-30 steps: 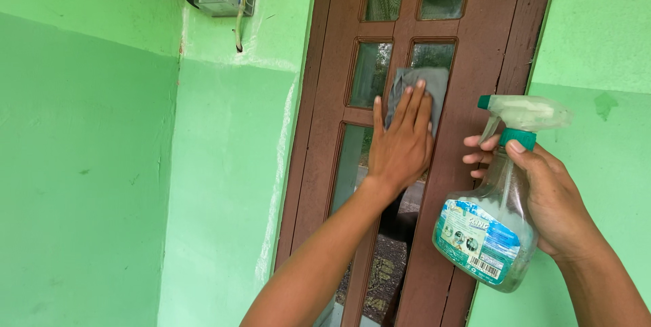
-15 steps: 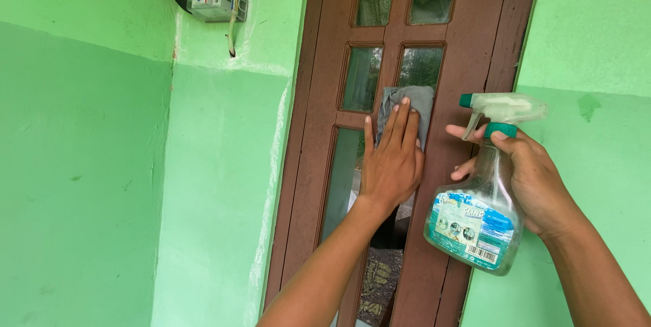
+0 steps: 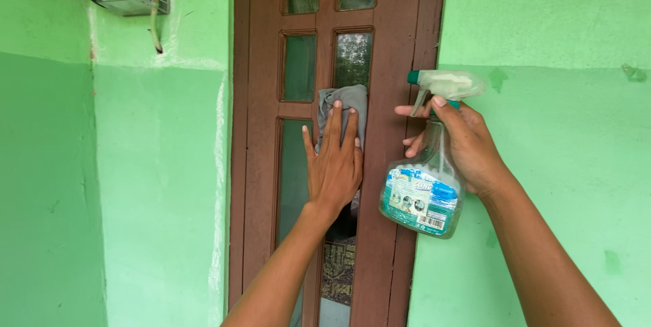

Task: The person sprays a cleaning solution onto the glass panels of a brown door and wipes them with a gray cloth. The person works systematically across multiple panels, spraying and wiping each one.

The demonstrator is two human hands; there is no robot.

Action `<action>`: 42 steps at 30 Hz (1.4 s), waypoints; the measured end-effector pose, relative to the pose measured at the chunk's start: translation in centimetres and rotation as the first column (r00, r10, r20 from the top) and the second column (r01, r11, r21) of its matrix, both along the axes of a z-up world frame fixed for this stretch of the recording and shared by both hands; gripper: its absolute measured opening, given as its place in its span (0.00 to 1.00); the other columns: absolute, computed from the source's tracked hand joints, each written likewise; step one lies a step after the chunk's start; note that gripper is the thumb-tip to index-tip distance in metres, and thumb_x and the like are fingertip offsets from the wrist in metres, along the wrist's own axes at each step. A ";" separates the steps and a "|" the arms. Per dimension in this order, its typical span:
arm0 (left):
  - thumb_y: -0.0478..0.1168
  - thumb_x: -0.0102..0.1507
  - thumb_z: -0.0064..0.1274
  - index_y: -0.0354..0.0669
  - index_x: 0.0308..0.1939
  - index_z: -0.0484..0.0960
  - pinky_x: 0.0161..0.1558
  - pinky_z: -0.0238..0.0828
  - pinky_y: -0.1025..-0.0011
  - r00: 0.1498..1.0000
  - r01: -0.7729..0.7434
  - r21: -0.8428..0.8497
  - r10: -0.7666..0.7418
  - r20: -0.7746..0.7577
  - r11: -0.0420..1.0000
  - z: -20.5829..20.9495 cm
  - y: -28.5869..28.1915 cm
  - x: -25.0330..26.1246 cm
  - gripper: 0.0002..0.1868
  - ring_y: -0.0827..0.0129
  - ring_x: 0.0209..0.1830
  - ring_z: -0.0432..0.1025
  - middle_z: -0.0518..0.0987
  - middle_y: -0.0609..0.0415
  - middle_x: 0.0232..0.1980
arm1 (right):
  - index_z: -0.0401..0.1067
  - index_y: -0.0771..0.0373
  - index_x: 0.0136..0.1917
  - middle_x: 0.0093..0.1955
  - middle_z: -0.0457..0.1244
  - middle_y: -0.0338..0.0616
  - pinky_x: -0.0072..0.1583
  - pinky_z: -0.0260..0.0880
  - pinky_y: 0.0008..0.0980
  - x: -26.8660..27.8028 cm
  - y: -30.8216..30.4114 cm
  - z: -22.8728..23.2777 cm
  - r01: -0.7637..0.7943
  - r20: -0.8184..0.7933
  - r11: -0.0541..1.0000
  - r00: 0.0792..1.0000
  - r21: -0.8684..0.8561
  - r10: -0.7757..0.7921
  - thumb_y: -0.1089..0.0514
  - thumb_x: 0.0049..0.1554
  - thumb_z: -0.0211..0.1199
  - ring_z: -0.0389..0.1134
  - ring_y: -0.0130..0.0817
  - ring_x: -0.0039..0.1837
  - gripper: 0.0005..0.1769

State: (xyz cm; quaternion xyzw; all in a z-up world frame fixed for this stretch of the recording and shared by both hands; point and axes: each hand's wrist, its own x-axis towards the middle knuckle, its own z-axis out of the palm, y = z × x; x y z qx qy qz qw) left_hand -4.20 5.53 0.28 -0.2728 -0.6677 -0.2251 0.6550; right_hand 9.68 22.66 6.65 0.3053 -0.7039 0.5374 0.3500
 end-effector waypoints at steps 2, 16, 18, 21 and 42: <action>0.43 0.71 0.34 0.46 0.78 0.59 0.75 0.27 0.31 0.997 -0.066 -0.023 0.067 0.037 0.998 0.6 -0.2 0.0 0.29 0.61 0.82 0.48 0.49 0.50 0.83 | 0.64 0.69 0.62 0.62 0.69 0.53 0.49 0.79 0.41 -0.1 -0.1 0.4 -0.004 0.013 1.000 1.000 0.018 0.004 0.41 0.65 0.45 0.71 0.35 0.36 0.29; 0.41 0.67 0.39 0.45 0.75 0.61 0.69 0.40 0.30 0.996 -0.083 0.056 0.081 0.033 0.995 0.0 1.1 0.3 0.31 0.62 0.80 0.54 0.51 0.48 0.83 | 0.64 0.62 0.47 0.60 0.70 0.60 0.53 0.76 0.42 -1.4 1.5 -0.3 -0.071 0.006 0.997 0.998 0.034 0.070 0.43 0.67 0.43 0.70 0.37 0.36 0.21; 0.41 0.66 0.40 0.46 0.75 0.62 0.69 0.37 0.27 0.993 -0.109 0.037 0.107 0.049 0.993 -0.4 0.9 0.4 0.31 0.63 0.81 0.54 0.51 0.48 0.82 | 0.63 0.61 0.46 0.59 0.70 0.61 0.53 0.76 0.42 -1.5 1.4 -0.3 -0.084 0.001 0.995 0.996 0.048 0.084 0.43 0.68 0.43 0.70 0.37 0.36 0.20; 0.42 0.68 0.39 0.48 0.76 0.60 0.71 0.33 0.25 0.995 -0.099 0.028 0.099 -0.007 0.995 4.1 0.4 -0.3 0.30 0.64 0.82 0.53 0.49 0.52 0.84 | 0.62 0.60 0.46 0.59 0.70 0.61 0.53 0.75 0.42 -1.4 1.2 -0.3 -0.073 0.014 0.996 0.997 0.050 0.073 0.43 0.68 0.43 0.70 0.38 0.36 0.20; 0.30 0.62 0.50 0.40 0.63 0.73 0.59 0.62 0.54 0.989 0.087 -0.055 -0.093 -0.116 0.995 0.0 -7.7 2.2 0.23 0.53 0.60 0.69 0.75 0.45 0.68 | 0.62 0.62 0.47 0.61 0.68 0.62 0.49 0.73 0.45 -1.4 0.5 -0.3 -0.037 -0.006 0.999 0.999 0.037 0.037 0.45 0.71 0.42 0.69 0.40 0.38 0.20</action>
